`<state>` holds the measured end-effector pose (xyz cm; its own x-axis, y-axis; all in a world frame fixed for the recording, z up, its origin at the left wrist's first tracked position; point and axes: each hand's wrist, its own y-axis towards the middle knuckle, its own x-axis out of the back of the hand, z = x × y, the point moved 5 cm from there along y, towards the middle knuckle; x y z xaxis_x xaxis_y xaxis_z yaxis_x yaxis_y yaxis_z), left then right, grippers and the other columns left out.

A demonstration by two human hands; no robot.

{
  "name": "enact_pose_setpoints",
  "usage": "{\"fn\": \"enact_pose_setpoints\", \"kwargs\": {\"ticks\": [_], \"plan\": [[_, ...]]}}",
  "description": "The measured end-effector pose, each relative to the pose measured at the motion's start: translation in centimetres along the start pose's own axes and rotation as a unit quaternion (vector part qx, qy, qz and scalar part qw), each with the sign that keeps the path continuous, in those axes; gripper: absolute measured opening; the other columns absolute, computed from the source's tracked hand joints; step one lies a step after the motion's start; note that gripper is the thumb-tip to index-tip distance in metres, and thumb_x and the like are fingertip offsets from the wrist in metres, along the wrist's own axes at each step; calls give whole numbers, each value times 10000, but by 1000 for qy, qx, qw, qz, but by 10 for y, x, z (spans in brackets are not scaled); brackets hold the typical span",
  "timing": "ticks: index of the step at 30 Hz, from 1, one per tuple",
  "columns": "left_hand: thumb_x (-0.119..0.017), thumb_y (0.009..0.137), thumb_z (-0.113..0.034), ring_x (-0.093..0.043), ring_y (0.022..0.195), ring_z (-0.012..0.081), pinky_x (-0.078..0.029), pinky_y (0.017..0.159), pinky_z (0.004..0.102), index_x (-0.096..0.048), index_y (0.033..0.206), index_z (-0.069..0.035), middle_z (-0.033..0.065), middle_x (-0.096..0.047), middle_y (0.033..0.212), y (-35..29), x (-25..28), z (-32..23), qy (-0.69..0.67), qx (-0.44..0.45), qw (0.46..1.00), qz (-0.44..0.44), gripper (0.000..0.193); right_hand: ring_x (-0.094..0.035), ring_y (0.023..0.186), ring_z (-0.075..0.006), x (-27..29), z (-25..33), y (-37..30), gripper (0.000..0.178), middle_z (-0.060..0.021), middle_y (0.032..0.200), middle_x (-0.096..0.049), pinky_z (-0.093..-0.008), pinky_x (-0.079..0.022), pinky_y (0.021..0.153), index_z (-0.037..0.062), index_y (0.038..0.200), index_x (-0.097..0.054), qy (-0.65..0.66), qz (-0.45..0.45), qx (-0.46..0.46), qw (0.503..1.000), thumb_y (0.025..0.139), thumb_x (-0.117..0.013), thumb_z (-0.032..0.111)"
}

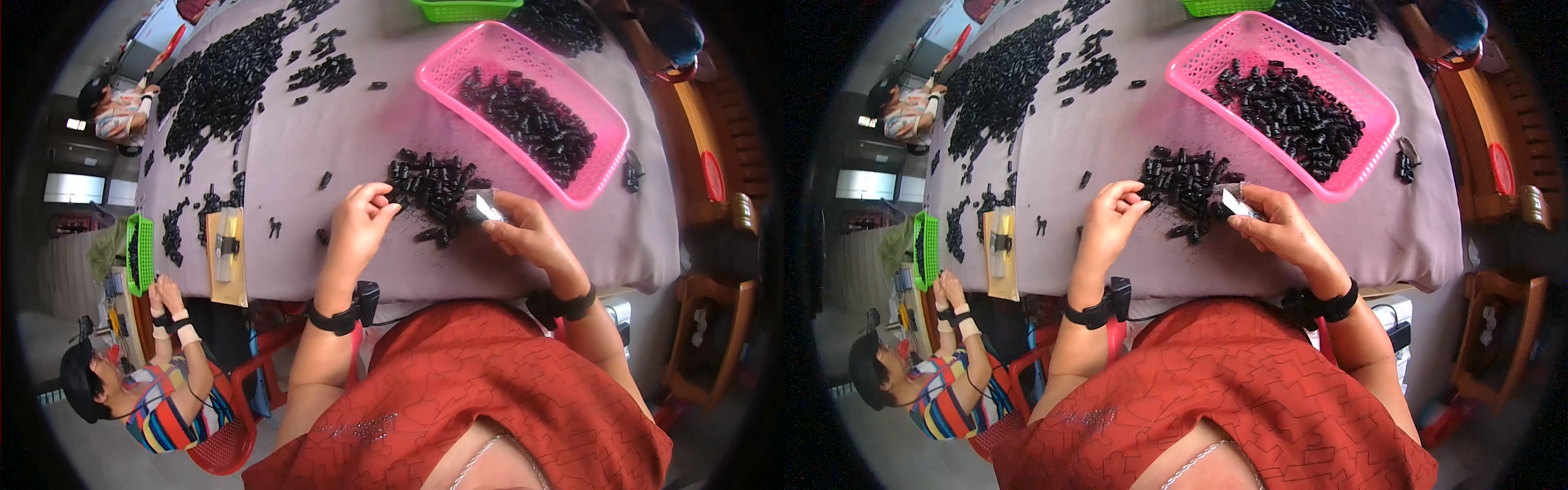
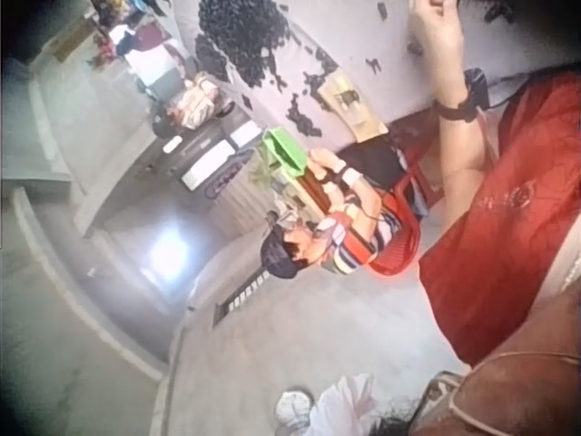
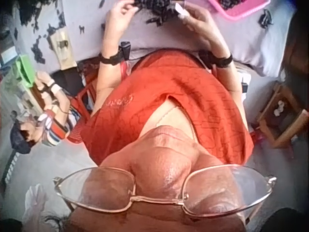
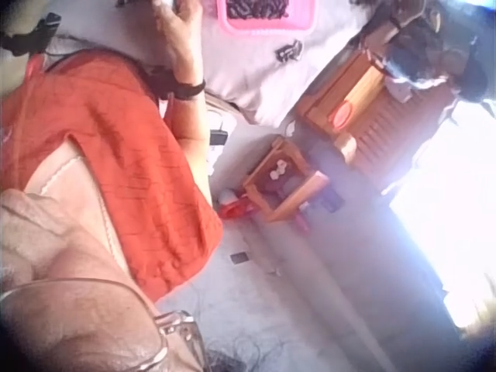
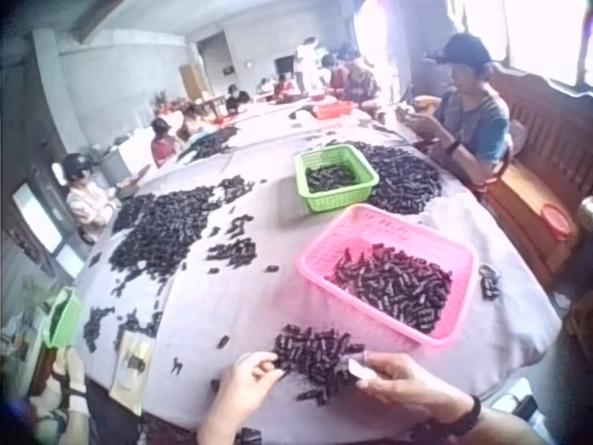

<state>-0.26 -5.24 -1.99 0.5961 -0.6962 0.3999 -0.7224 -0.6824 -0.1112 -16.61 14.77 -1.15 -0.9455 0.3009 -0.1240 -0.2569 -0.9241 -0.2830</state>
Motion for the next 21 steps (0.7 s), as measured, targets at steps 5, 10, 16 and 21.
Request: {"fn": "enact_pose_setpoints", "kwargs": {"ticks": [5, 10, 16, 21], "plan": [[-696, 795, -39, -540, 665, 106, -476, 641, 245, -635, 1016, 6, 50, -560, 830, -6, 0, -11, 124, -92, 988, -13, 233, -431, 566, -20, -7, 2, 0, 147, 59, 705, -485, -194, -339, 483, 40, 996, -592, -51, -52, -4, 997, 905, -616, 152], [-682, 810, -46, -547, 662, 132, -474, 637, 265, -631, 990, -3, 68, -567, 830, -7, -4, -11, 147, -108, 983, 2, 192, -434, 567, -21, -4, -2, -1, 132, 61, 705, -482, -197, -338, 477, 40, 960, -580, -87, -56, -10, 995, 905, -620, 153], [-649, 819, -41, -551, 636, 189, -464, 607, 305, -631, 982, -20, 90, -562, 783, -7, -1, -8, 177, -155, 971, -40, 165, -436, 592, -20, -8, 0, -3, 131, 58, 713, -477, -202, -346, 493, 36, 946, -576, -88, -56, -17, 994, 905, -620, 152], [-664, 788, -47, -530, 614, 186, -443, 573, 309, -642, 977, -40, 70, -549, 737, -4, 2, -9, 227, -124, 965, -48, 190, -395, 644, -40, -11, 0, -4, 172, 50, 724, -436, -231, -347, 537, 17, 936, -567, -119, -46, 27, 991, 873, -649, 154]]}}
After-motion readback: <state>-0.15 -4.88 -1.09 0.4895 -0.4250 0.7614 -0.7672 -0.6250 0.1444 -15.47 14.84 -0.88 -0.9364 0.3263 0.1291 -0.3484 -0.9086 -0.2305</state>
